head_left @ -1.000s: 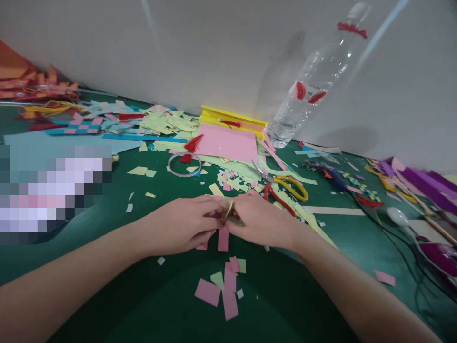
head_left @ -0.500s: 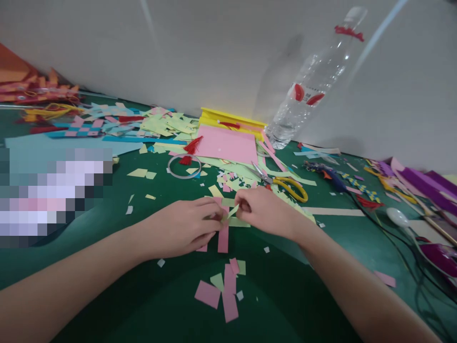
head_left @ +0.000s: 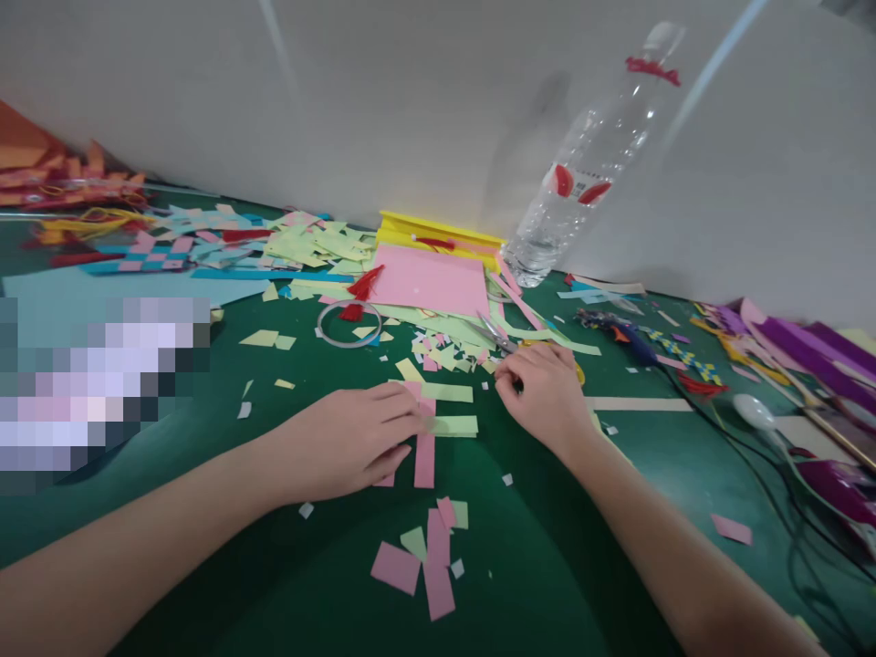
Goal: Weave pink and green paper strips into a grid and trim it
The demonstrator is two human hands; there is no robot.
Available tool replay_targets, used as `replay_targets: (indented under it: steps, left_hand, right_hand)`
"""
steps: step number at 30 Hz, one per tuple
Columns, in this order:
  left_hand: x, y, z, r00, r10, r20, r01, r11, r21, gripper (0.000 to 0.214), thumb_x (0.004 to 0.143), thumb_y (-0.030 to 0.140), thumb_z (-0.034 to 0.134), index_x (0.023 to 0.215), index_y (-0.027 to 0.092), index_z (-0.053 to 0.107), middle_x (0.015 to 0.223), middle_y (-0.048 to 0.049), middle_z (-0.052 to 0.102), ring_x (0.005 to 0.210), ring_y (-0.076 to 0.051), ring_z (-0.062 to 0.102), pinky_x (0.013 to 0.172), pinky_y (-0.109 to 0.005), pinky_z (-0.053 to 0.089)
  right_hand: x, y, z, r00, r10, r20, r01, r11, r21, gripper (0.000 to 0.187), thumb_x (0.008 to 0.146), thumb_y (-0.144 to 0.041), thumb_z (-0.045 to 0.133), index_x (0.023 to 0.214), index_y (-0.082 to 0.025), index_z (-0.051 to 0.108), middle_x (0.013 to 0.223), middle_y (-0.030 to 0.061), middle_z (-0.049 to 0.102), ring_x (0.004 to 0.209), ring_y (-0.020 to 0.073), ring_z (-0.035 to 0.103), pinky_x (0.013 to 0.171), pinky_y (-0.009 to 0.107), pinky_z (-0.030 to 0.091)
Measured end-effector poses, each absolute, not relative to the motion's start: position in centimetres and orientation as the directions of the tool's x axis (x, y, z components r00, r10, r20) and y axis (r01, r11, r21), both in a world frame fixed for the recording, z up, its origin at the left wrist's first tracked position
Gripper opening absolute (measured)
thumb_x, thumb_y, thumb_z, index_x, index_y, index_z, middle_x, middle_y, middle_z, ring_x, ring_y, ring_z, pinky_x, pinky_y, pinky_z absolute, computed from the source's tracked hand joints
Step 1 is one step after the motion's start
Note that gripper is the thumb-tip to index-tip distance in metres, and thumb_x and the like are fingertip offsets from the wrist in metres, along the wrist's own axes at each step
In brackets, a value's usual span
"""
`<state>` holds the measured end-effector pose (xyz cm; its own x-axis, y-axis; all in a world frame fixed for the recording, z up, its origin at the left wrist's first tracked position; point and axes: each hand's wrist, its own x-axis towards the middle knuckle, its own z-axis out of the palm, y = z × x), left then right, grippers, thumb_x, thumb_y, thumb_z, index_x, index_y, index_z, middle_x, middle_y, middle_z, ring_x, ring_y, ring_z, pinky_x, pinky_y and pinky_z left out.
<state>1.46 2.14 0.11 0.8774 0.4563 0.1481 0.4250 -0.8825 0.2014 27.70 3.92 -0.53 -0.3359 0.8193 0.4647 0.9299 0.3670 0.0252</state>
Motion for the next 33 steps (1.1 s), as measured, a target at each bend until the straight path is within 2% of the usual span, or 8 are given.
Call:
replay_targets:
  steps: [3,10,15,18,22,24,28,33]
  left_hand:
    - [1.6,2.2,0.0,0.884,0.442,0.152,0.421,-0.895,0.15,0.031,0.091,0.018,0.044,0.119,0.018,0.057,0.122,-0.0047,0.06,0.116,-0.022,0.05,0.09,-0.033,0.049]
    - [1.9,2.2,-0.2,0.893,0.406,0.192,0.396,-0.914,0.092,0.03,0.092,0.017,0.041,0.115,0.018,0.059,0.121,-0.0065,0.058,0.112,-0.022,0.052,0.093,-0.038,0.047]
    - [1.9,2.3,-0.4,0.891,0.399,0.216,0.393,-0.917,0.073,0.027,0.091,0.015,0.042,0.109,0.018,0.062,0.112,-0.0082,0.06,0.105,-0.022,0.055,0.087,-0.037,0.05]
    - [2.0,2.3,-0.3,0.89,0.399,0.221,0.389,-0.917,0.085,0.028,0.089,0.013,0.043,0.108,0.018,0.062,0.112,-0.0083,0.06,0.103,-0.022,0.055,0.085,-0.035,0.051]
    - [2.0,2.3,-0.1,0.891,0.396,0.222,0.386,-0.918,0.09,0.029,0.089,0.012,0.043,0.111,0.018,0.062,0.113,-0.0084,0.06,0.105,-0.021,0.055,0.087,-0.035,0.05]
    - [2.0,2.3,-0.2,0.897,0.383,0.22,0.377,-0.923,0.07,0.03,0.09,0.012,0.042,0.112,0.017,0.061,0.116,-0.009,0.06,0.108,-0.022,0.055,0.09,-0.036,0.049]
    - [2.0,2.2,-0.7,0.911,0.344,0.229,0.348,-0.937,0.026,0.032,0.091,0.015,0.04,0.118,0.015,0.058,0.123,-0.0105,0.06,0.116,-0.024,0.053,0.096,-0.04,0.047]
    - [1.9,2.1,-0.5,0.9,0.35,0.259,0.325,-0.936,0.134,0.029,0.093,0.021,0.041,0.115,0.015,0.059,0.12,-0.0081,0.063,0.115,-0.021,0.055,0.098,-0.037,0.046]
  right_hand:
    - [28.0,3.5,-0.6,-0.356,0.803,0.478,0.919,0.393,0.025,0.019,0.083,-0.019,0.049,0.067,-0.018,0.06,0.066,0.0028,0.064,0.073,0.0196,0.058,0.079,0.037,0.035]
    - [27.1,2.2,0.3,-0.56,0.64,0.527,0.758,0.652,0.014,0.024,0.086,-0.009,0.046,0.095,-0.018,0.066,0.089,0.0058,0.065,0.084,0.0178,0.056,0.08,0.035,0.037]
    - [26.0,1.3,0.6,-0.822,0.495,0.283,0.528,0.847,0.053,0.033,0.088,-0.008,0.043,0.107,-0.026,0.064,0.097,0.0034,0.064,0.091,0.0172,0.051,0.083,0.036,0.035]
    - [26.0,1.4,0.9,-0.843,0.498,0.204,0.509,0.861,-0.001,0.031,0.088,-0.009,0.042,0.1,-0.024,0.067,0.095,0.0039,0.062,0.091,0.0174,0.05,0.083,0.035,0.035]
    - [26.7,1.7,1.3,-0.809,0.524,0.265,0.537,0.843,-0.025,0.031,0.086,-0.01,0.042,0.068,-0.021,0.066,0.081,0.0025,0.06,0.084,0.0167,0.05,0.084,0.035,0.035]
    - [26.9,1.9,1.2,-0.784,0.539,0.306,0.565,0.825,-0.008,0.033,0.086,-0.01,0.041,0.062,-0.02,0.062,0.077,0.0026,0.06,0.081,0.0165,0.051,0.086,0.036,0.035]
    - [27.2,2.3,0.6,-0.704,0.595,0.387,0.634,0.773,-0.036,0.027,0.087,-0.01,0.039,0.08,-0.019,0.063,0.084,0.0041,0.065,0.085,0.017,0.055,0.088,0.037,0.037]
    - [27.5,2.6,0.1,-0.675,0.632,0.382,0.657,0.75,-0.079,0.026,0.087,-0.012,0.04,0.103,-0.019,0.059,0.1,0.0042,0.067,0.098,0.0173,0.057,0.1,0.042,0.033]
